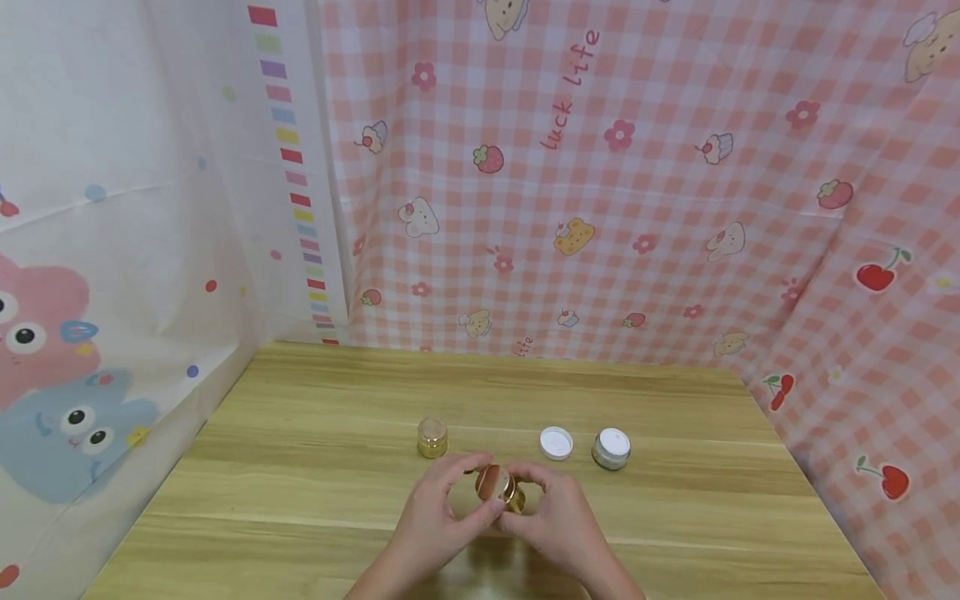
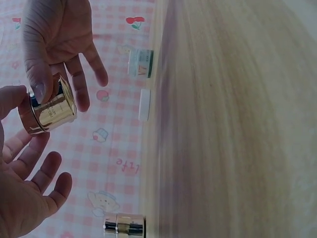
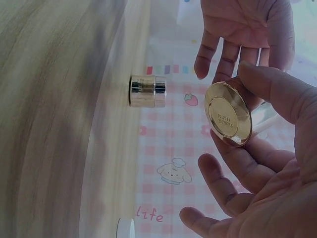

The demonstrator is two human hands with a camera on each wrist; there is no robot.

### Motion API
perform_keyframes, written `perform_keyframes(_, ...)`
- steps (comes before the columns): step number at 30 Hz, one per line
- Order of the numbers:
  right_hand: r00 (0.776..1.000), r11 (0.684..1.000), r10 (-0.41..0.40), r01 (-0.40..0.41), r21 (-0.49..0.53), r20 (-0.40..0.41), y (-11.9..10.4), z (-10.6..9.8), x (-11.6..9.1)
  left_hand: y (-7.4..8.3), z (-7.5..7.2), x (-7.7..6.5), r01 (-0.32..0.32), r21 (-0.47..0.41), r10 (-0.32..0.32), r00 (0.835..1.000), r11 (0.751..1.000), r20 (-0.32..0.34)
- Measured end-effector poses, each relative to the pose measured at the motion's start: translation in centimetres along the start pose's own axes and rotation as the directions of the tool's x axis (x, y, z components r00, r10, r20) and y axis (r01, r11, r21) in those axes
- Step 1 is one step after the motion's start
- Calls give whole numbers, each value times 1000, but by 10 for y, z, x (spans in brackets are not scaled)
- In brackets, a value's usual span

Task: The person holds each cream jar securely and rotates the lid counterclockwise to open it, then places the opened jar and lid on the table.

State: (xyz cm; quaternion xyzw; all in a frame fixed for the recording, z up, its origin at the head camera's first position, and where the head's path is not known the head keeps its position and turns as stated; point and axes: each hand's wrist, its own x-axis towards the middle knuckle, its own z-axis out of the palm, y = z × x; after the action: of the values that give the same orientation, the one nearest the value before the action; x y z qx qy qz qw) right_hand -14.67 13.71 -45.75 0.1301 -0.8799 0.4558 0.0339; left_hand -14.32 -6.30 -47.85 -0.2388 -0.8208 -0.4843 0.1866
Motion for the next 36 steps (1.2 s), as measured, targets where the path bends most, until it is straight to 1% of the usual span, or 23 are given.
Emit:
perform_keyframes(7,1000,1000,7,-7,6,5,0,0,0,0,-1,0,49,-8,-49,999,999,15)
perform_keyframes(12,1000,1000,17,-17,13,8,-1,-1,1,0,-1,0,36,4,-36,999,999,16)
perform_keyframes(17,1000,1000,23,-23,13,8,-2,-1,1,0,-2,1,20,3,-20,999,1000,30)
perform_keyframes(22,1000,1000,11,-11,17,14,-2,0,1,0,-2,1,41,-16,-40,998,999,41)
perform_keyframes(28,1000,1000,9,-9,3,26,-2,1,1,0,-1,-1,56,-18,-56,998,998,30)
perform_keyframes(33,1000,1000,16,-16,10,24,-2,1,0,-1,-1,-1,53,-10,-53,998,999,17)
perform_keyframes(36,1000,1000,22,-23,9,17,-1,0,0,-1,0,-1,39,-4,-39,999,999,16)
